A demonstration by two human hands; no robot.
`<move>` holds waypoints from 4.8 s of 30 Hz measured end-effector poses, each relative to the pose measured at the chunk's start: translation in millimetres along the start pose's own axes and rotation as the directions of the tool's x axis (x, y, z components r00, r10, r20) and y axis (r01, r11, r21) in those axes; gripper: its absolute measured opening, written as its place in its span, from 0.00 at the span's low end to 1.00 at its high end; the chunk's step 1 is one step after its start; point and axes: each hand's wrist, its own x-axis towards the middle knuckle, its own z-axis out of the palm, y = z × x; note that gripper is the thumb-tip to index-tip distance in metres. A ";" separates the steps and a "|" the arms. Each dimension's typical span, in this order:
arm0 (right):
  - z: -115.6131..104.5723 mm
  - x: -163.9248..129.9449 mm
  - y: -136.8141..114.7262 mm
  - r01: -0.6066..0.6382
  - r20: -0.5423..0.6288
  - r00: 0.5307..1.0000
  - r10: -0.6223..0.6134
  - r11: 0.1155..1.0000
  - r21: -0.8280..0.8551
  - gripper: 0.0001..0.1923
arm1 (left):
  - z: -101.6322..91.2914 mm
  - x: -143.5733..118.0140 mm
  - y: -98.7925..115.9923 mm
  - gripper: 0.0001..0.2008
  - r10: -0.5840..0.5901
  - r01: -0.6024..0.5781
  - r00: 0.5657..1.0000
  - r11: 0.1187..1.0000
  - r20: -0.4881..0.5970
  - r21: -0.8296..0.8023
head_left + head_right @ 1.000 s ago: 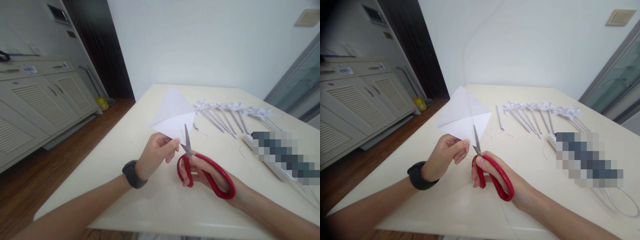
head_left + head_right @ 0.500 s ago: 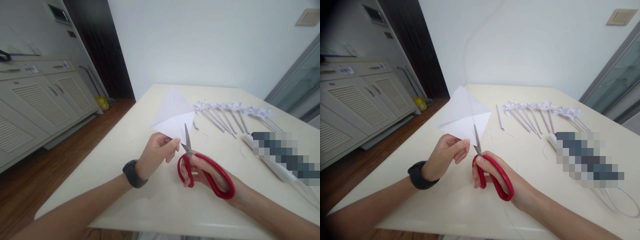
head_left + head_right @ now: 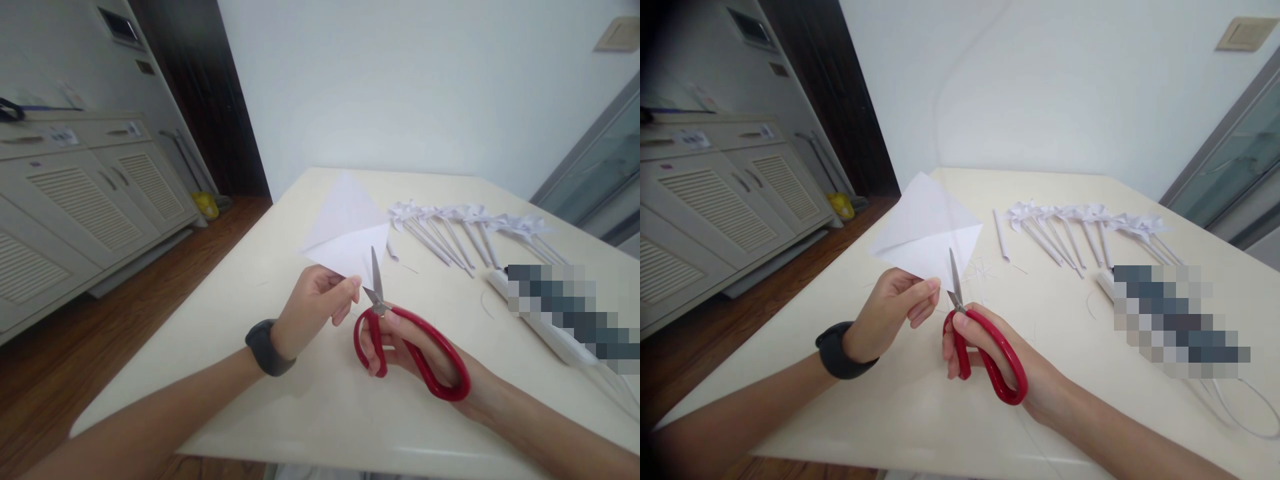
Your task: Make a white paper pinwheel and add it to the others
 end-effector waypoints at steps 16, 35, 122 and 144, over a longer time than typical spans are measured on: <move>2.2 2.6 2.2 0.022 -0.043 0.999 -0.024 0.999 -0.029 0.21 | -0.7 0.6 -0.7 0.19 0.034 -0.032 0.999 0.995 0.017 -0.092; 0.7 3.5 9.3 -0.001 -0.116 0.993 -0.008 0.997 -0.075 0.20 | -1.5 0.5 0.3 0.21 0.024 -0.024 1.000 0.996 0.007 -0.080; -6.2 9.5 34.5 -0.001 -0.068 0.998 -0.007 0.993 -0.114 0.15 | -2.9 -1.1 -2.5 0.18 -0.003 0.003 1.000 1.000 0.017 -0.021; -0.2 2.4 8.5 -0.029 -0.030 0.999 0.026 0.996 -0.085 0.20 | -5.2 2.1 -6.4 0.22 0.085 -0.095 0.988 0.992 -0.127 -0.078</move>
